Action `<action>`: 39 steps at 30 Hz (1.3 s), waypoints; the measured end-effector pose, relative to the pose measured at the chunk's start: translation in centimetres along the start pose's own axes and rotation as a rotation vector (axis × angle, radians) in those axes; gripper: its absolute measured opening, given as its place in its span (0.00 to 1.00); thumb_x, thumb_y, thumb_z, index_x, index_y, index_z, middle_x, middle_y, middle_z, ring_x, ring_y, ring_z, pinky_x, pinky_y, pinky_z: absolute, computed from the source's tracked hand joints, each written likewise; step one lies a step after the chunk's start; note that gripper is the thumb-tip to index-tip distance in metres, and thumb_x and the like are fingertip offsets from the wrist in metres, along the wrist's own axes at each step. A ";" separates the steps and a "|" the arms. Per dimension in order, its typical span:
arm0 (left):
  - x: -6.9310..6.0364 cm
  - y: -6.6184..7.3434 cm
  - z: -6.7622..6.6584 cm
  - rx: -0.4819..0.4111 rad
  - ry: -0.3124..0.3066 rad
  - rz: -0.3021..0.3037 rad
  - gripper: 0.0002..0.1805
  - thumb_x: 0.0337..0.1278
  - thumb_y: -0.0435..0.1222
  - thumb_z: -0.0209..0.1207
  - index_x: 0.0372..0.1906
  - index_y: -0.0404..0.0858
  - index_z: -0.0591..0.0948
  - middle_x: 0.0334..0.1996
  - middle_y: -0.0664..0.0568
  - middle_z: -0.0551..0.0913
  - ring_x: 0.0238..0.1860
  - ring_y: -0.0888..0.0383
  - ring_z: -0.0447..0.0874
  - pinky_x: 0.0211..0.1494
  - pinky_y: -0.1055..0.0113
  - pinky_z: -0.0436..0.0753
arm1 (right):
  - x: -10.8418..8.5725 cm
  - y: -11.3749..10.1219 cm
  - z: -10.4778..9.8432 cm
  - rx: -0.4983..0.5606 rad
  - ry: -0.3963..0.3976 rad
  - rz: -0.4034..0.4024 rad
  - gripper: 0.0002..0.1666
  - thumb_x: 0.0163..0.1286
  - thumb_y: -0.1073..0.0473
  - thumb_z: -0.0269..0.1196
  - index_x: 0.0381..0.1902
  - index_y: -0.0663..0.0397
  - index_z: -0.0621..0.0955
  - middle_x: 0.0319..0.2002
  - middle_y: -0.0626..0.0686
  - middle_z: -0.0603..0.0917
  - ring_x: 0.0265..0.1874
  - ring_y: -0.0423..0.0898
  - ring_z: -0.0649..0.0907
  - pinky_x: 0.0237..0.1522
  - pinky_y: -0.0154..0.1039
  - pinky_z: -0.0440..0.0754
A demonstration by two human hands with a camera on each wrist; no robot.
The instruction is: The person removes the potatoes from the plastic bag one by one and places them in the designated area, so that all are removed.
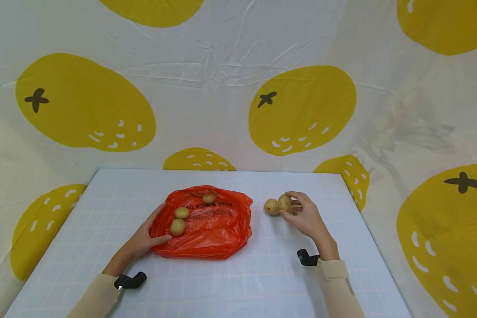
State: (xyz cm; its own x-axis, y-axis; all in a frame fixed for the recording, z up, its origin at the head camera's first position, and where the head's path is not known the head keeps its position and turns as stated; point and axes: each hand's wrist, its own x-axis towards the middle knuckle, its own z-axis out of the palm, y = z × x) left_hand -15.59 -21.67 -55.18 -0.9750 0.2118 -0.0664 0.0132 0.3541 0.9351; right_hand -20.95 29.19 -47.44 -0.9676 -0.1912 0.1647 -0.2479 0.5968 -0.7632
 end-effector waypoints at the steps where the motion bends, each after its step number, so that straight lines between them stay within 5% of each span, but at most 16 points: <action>1: 0.0 0.0 0.0 -0.002 -0.001 -0.010 0.60 0.54 0.43 0.74 0.84 0.56 0.46 0.84 0.43 0.46 0.82 0.34 0.43 0.76 0.28 0.56 | -0.1 0.1 -0.1 -0.004 0.004 -0.002 0.35 0.63 0.59 0.75 0.66 0.57 0.77 0.63 0.61 0.78 0.56 0.62 0.84 0.56 0.59 0.85; 9: 0.0 0.3 0.1 0.020 -0.004 -0.081 0.61 0.54 0.47 0.73 0.84 0.57 0.44 0.84 0.44 0.44 0.82 0.35 0.43 0.77 0.31 0.59 | -0.2 1.3 -1.2 -0.050 0.046 -0.028 0.35 0.62 0.63 0.75 0.66 0.61 0.76 0.62 0.63 0.78 0.55 0.61 0.83 0.53 0.50 0.88; 22: 0.2 0.4 0.1 0.054 0.012 -0.033 0.60 0.54 0.46 0.73 0.84 0.54 0.45 0.84 0.43 0.46 0.81 0.34 0.46 0.75 0.29 0.60 | -1.0 3.2 -2.9 -0.134 0.044 0.024 0.36 0.64 0.58 0.75 0.67 0.60 0.75 0.64 0.64 0.76 0.56 0.63 0.82 0.52 0.53 0.87; 24: 0.2 0.4 0.1 0.052 0.011 -0.032 0.60 0.54 0.45 0.73 0.84 0.54 0.45 0.84 0.43 0.46 0.82 0.34 0.46 0.76 0.29 0.59 | -1.1 3.5 -3.3 -0.145 0.042 0.036 0.36 0.64 0.59 0.75 0.67 0.60 0.75 0.65 0.64 0.76 0.56 0.63 0.82 0.52 0.46 0.88; 39: 0.2 0.6 0.1 0.051 0.008 -0.058 0.61 0.54 0.46 0.73 0.84 0.56 0.45 0.84 0.42 0.45 0.82 0.34 0.44 0.75 0.30 0.61 | -1.7 6.0 -4.8 -0.200 0.043 0.107 0.37 0.66 0.58 0.73 0.70 0.61 0.73 0.67 0.66 0.74 0.58 0.65 0.80 0.54 0.57 0.85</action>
State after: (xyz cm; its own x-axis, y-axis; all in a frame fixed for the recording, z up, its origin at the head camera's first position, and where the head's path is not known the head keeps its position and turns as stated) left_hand -15.73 -21.35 -54.70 -0.9763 0.1822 -0.1169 -0.0322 0.4117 0.9108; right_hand -21.06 36.85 -49.26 -0.9890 -0.0881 0.1191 -0.1443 0.7553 -0.6393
